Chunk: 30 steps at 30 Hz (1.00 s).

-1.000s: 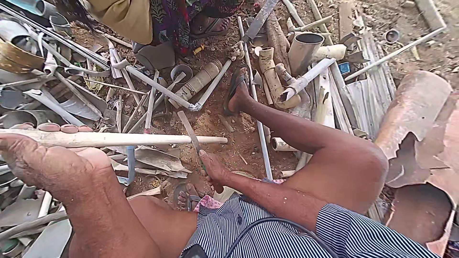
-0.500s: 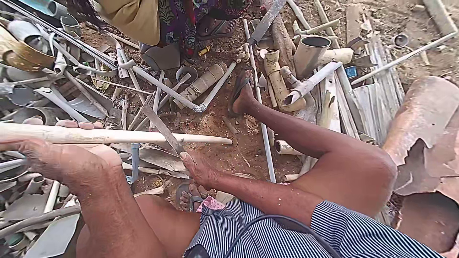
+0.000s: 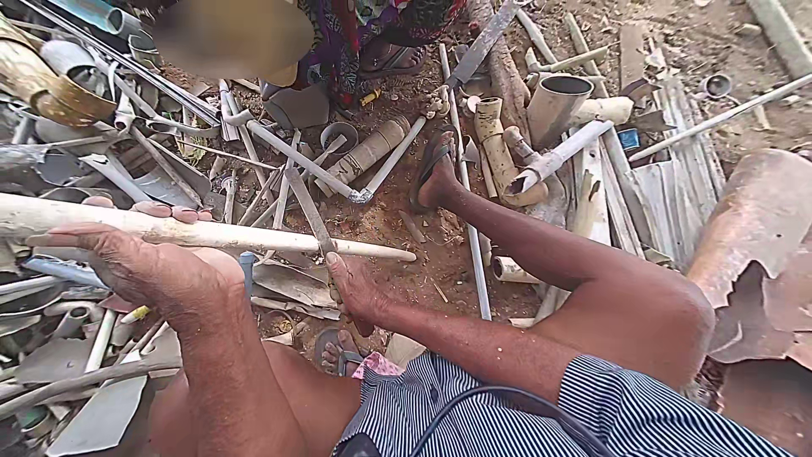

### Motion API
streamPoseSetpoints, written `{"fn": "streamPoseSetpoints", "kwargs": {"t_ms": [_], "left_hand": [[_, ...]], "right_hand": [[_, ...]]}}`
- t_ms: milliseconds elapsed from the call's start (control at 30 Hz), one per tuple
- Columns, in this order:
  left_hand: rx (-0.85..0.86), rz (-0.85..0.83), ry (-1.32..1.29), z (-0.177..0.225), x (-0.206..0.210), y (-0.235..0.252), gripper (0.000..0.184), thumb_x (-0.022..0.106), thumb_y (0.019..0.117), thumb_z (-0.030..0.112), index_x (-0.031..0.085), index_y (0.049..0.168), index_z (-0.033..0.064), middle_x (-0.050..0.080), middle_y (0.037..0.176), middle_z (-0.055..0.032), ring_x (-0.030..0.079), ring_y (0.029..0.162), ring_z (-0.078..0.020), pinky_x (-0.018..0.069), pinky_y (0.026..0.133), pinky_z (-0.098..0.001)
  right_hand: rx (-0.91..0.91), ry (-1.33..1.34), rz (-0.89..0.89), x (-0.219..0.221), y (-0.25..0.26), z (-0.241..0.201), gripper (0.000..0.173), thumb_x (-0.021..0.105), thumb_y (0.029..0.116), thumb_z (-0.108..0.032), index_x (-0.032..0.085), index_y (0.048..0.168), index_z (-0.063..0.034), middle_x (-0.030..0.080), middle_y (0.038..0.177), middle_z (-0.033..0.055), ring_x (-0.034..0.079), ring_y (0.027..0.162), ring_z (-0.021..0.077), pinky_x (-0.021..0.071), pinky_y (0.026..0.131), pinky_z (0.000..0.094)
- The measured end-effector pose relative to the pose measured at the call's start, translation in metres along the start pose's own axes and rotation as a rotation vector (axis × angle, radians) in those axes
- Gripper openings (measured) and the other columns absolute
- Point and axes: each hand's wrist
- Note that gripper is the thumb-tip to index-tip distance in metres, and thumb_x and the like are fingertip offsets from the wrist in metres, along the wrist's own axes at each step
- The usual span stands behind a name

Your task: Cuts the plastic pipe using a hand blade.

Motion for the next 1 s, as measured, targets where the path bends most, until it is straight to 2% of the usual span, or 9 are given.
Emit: {"fn": "streamPoseSetpoints", "kwargs": {"t_ms": [100, 300, 367, 500, 600, 700, 867, 933, 1000], "left_hand": [[-0.049, -0.037, -0.054, 0.005, 0.003, 0.001, 0.049, 0.009, 0.1128, 0.038, 0.053, 0.113, 0.0155, 0.058, 0.079, 0.0015, 0.063, 0.067, -0.0132, 0.058, 0.066, -0.0305], [-0.04, -0.082, -0.047, 0.003, -0.001, 0.003, 0.032, 0.02, 0.1142, 0.03, 0.048, 0.118, 0.0152, 0.062, 0.101, -0.0022, 0.068, 0.097, -0.0197, 0.058, 0.089, -0.0423], [-0.02, -0.114, -0.047, 0.004, 0.004, -0.001, 0.034, 0.018, 0.1143, 0.03, 0.047, 0.12, 0.0134, 0.066, 0.108, -0.0047, 0.069, 0.105, -0.023, 0.0575, 0.093, -0.0436], [-0.008, -0.099, -0.07, 0.006, 0.02, -0.01, 0.032, 0.021, 0.1142, 0.031, 0.049, 0.108, 0.0165, 0.06, 0.084, 0.0017, 0.065, 0.072, -0.0138, 0.0598, 0.071, -0.0319], [-0.064, -0.087, -0.056, 0.01, 0.02, -0.008, 0.033, 0.022, 0.114, 0.032, 0.051, 0.111, 0.0169, 0.06, 0.083, 0.004, 0.064, 0.072, -0.0105, 0.0583, 0.071, -0.0293], [-0.123, -0.113, -0.109, 0.014, 0.02, -0.007, 0.043, 0.014, 0.1136, 0.034, 0.052, 0.12, 0.0144, 0.06, 0.091, 0.001, 0.064, 0.078, -0.0131, 0.0573, 0.077, -0.0323], [-0.134, -0.128, -0.086, 0.013, 0.012, -0.002, 0.029, 0.026, 0.1138, 0.026, 0.053, 0.111, 0.0143, 0.063, 0.096, -0.0002, 0.067, 0.092, -0.0156, 0.0581, 0.088, -0.0394], [-0.131, -0.16, -0.066, 0.015, 0.014, -0.005, 0.023, 0.03, 0.1134, 0.026, 0.05, 0.114, 0.0145, 0.067, 0.103, -0.0017, 0.069, 0.102, -0.0189, 0.0579, 0.091, -0.0424], [-0.129, -0.204, -0.086, 0.016, 0.02, -0.009, 0.024, 0.028, 0.1135, 0.027, 0.047, 0.114, 0.0126, 0.069, 0.098, -0.0033, 0.072, 0.096, -0.0209, 0.0604, 0.09, -0.0429]], "right_hand": [[0.026, 0.014, -0.04, -0.015, -0.01, 0.021, 0.047, 0.023, 0.1132, -0.033, 0.053, 0.095, -0.0009, 0.046, 0.069, 0.0013, 0.048, 0.053, 0.0102, 0.0468, 0.054, 0.0275], [0.71, 0.345, 0.256, -0.056, -0.034, 0.13, 0.053, 0.018, 0.1101, -0.055, 0.043, 0.099, -0.0092, 0.041, 0.064, 0.0017, 0.043, 0.044, 0.014, 0.0438, 0.043, 0.0292], [0.654, 0.354, 0.246, -0.046, -0.034, 0.115, 0.053, 0.018, 0.1108, -0.053, 0.043, 0.096, -0.0086, 0.042, 0.062, 0.0013, 0.043, 0.043, 0.0132, 0.0445, 0.043, 0.0284], [0.238, 0.326, 0.075, 0.0, -0.012, 0.007, 0.052, 0.019, 0.1136, -0.041, 0.046, 0.087, -0.0061, 0.044, 0.059, 0.0, 0.045, 0.042, 0.0105, 0.0463, 0.044, 0.0263], [0.015, 0.263, -0.051, 0.014, -0.003, -0.044, 0.048, 0.021, 0.1143, -0.034, 0.049, 0.088, -0.0043, 0.044, 0.06, 0.0004, 0.045, 0.043, 0.0096, 0.046, 0.045, 0.0253], [0.058, 0.184, -0.015, -0.002, -0.009, -0.004, 0.047, 0.021, 0.1136, -0.035, 0.048, 0.088, -0.0067, 0.043, 0.059, -0.0017, 0.044, 0.043, 0.0084, 0.0455, 0.045, 0.025], [0.706, 0.261, 0.238, -0.058, -0.047, 0.134, 0.052, 0.017, 0.1112, -0.052, 0.044, 0.103, -0.009, 0.043, 0.066, 0.0017, 0.044, 0.046, 0.0141, 0.0446, 0.044, 0.03], [0.743, 0.269, 0.254, -0.056, -0.055, 0.134, 0.052, 0.017, 0.1112, -0.053, 0.043, 0.103, -0.009, 0.043, 0.066, 0.0018, 0.045, 0.046, 0.014, 0.0445, 0.044, 0.0298], [0.596, 0.296, 0.209, -0.038, -0.044, 0.102, 0.054, 0.017, 0.1111, -0.052, 0.044, 0.097, -0.0075, 0.043, 0.062, 0.0017, 0.045, 0.043, 0.0134, 0.0463, 0.043, 0.029]]}}
Point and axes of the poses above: each hand's wrist, its own y-axis towards the middle knuckle, its own x-axis out of the palm, z = x × y
